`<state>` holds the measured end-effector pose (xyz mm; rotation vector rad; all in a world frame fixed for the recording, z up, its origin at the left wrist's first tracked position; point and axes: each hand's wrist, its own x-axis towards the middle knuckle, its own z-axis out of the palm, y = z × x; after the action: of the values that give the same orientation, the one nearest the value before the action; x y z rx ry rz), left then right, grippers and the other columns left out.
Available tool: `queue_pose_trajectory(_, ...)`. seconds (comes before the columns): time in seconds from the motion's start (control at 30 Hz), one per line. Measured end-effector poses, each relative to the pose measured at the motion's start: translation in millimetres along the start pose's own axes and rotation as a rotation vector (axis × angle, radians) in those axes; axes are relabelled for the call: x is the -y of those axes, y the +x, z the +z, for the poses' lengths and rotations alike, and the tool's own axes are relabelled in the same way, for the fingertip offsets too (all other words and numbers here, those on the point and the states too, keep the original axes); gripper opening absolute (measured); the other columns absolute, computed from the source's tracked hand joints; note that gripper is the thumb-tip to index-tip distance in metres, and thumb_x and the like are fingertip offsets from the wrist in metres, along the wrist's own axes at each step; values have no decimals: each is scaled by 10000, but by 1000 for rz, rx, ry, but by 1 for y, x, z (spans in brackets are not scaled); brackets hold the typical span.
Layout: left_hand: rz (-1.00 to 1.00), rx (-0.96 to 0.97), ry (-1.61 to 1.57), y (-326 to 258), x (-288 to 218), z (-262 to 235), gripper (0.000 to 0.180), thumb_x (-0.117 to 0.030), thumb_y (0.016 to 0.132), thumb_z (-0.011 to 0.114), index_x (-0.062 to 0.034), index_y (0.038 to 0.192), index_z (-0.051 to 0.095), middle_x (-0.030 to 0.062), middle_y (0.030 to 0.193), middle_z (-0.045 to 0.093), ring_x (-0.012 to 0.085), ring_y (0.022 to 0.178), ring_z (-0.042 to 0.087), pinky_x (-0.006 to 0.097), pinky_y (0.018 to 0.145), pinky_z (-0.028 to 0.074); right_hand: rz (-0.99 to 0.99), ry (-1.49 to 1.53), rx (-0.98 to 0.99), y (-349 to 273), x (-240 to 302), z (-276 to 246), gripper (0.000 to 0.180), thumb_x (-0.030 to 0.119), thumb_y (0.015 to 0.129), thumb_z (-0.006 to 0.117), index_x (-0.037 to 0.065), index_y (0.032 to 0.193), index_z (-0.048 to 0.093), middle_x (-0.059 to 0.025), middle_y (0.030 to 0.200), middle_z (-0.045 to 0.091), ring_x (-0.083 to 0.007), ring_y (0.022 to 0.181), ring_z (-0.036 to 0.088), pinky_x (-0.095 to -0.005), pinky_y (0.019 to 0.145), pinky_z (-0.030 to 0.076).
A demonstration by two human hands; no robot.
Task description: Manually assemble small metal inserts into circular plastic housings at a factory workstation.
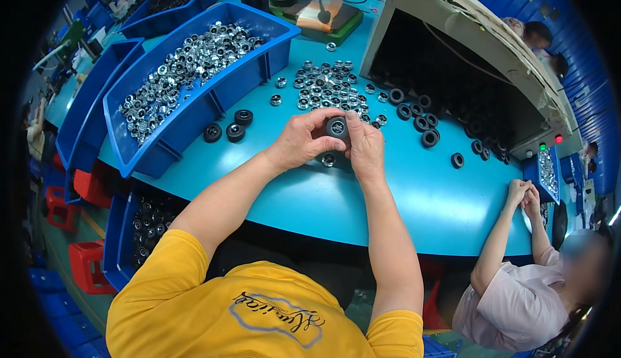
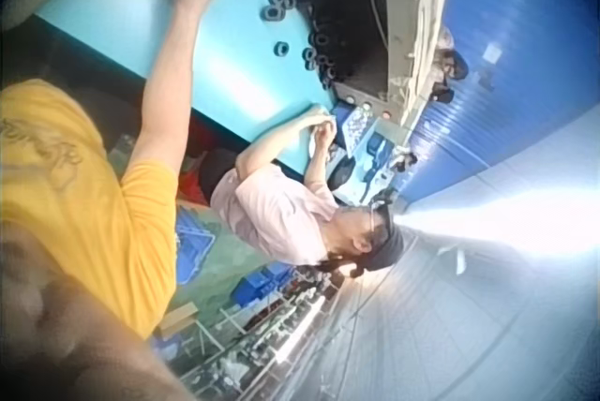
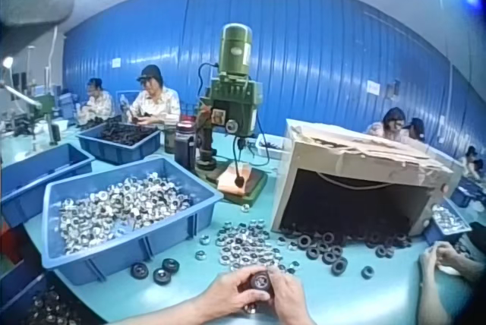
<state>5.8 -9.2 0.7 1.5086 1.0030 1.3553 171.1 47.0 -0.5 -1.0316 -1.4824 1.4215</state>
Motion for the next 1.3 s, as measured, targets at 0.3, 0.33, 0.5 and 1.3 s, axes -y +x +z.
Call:
queue_pose_trajectory(0.3,83,-85,317,-5,-13,1,477,-17,825,779,-26,1270,609,48,1005,698,120,877,678,274,773,571,-92,120,68,0,-4,3,276,309,992,659,48,902,656,12,727,627,-52,584,537,-212,494,413)
queue_pose_trajectory(0.33,120,-102,438,-6,-15,2,474,-19,823,780,-27,1266,611,46,994,700,120,868,679,275,767,572,-81,124,68,0,-5,4,280,313,994,657,50,898,656,11,731,629,-53,589,541,-212,495,418)
queue_pose_trajectory(0.5,37,-69,138,-2,-4,0,478,-31,823,787,-31,1265,606,40,990,699,119,856,674,288,778,566,4,238,77,1,-5,5,305,335,1010,623,51,902,652,3,739,635,-62,590,553,-215,493,444)
queue_pose_trajectory(1.3,14,-53,1442,-61,-29,-80,321,-234,875,695,-51,1129,625,133,1057,585,320,1025,549,440,838,411,-206,-919,-572,-19,22,-230,212,222,817,736,65,959,743,-95,913,714,-268,817,682,-366,748,541)
